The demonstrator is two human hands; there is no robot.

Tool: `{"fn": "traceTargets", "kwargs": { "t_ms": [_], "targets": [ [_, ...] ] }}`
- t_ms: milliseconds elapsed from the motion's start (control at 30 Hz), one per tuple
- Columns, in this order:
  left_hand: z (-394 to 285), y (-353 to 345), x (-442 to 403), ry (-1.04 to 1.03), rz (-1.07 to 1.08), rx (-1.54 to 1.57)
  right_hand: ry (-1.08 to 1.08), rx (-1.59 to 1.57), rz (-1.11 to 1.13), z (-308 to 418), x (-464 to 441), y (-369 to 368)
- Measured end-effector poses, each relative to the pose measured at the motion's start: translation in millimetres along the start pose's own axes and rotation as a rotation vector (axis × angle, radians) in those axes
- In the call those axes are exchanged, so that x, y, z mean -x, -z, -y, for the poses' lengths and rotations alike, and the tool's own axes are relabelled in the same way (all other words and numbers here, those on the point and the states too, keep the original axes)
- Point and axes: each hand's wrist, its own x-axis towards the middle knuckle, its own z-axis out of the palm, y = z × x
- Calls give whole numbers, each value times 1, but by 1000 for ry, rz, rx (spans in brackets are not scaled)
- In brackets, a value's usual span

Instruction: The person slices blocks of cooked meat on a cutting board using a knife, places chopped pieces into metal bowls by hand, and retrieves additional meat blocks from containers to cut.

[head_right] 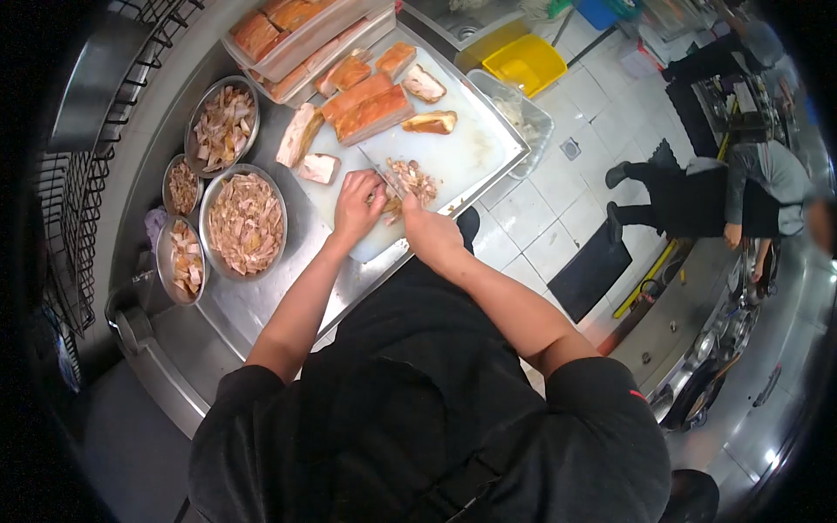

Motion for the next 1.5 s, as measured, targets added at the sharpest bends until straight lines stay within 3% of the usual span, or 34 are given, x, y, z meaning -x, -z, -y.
{"fn": "traceTargets", "kwargs": {
  "t_ms": [233,400,667,833,1033,1200,1433,1500],
  "targets": [
    [-5,2,4,53,5,30,15,-23,-3,6,-2,39],
    [-4,7,0,-63,49,3,-76,37,126,23,16,62],
    [-4,2,8,-36,25,-19,-73,25,180,20,24,49],
    [-3,2,11,-14,51,-15,-13,-16,57,2,-9,-2],
    [-11,8,14,-8,-28,-61,-31,-9,140,16,9,45],
    [-4,4,16,16,19,41,-18,-22,83,9,-6,-2],
    [-15,17,10,13,-36,-63,50,-84,-90,-29,-16,-1],
    [-7,13,12,145,51,33,-14,-60,-47,-26,-13,6]
  ]
}}
